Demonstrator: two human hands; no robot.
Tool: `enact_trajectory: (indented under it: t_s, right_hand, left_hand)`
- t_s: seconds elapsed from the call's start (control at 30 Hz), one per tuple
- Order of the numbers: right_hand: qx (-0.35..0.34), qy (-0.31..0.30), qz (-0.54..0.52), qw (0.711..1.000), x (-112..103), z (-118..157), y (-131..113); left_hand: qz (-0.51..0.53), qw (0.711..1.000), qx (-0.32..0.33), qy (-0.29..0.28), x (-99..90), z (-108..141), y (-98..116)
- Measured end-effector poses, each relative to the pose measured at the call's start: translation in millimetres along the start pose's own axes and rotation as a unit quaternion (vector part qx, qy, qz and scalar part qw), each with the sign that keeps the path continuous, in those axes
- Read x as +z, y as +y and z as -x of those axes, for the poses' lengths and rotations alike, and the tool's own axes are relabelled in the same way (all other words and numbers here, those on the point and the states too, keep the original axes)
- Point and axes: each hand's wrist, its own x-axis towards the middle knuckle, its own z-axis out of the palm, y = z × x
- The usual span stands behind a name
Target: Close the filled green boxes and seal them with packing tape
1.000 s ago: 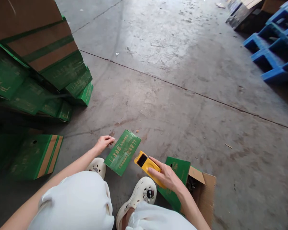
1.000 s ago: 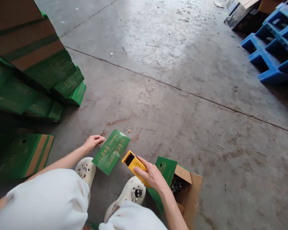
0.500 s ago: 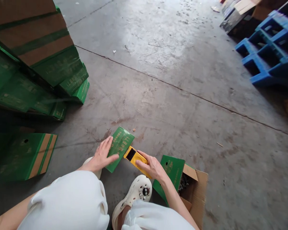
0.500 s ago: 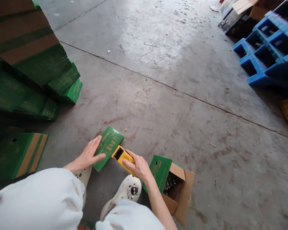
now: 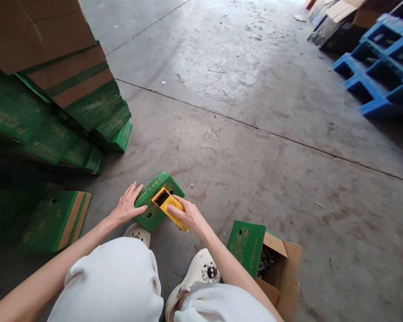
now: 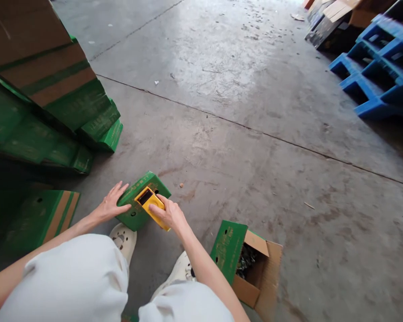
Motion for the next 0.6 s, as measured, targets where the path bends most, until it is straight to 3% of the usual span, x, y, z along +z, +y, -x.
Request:
enact_trajectory:
  t_s: [0.1, 0.3, 0.43, 0.6]
  right_hand:
    - [-0.01, 0.0, 0.017, 1.0, 10.1, -19.9, -9.9]
    - [-0.007, 0.005, 0.014, 1.0, 20.1, -22.6, -3.8]
    - [0.003, 0.003, 0.006, 1.0, 24.8, -19.9, -2.9]
    - [0.009, -0.015, -0.038, 0.999, 25.8, -12.1, -15.6]
  left_hand:
    - [-0.054, 0.996, 0.038, 0.053, -0.8, 7.1, 10.3]
    - [-0.18, 0.979, 0.007, 0.097, 29.9, 16.4, 49.4]
    - [-0.209, 0.972, -0.016, 0.103, 43.4, 21.2, 52.9]
    - [-0.189, 0.977, -0.015, 0.099, 38.3, 19.2, 54.2]
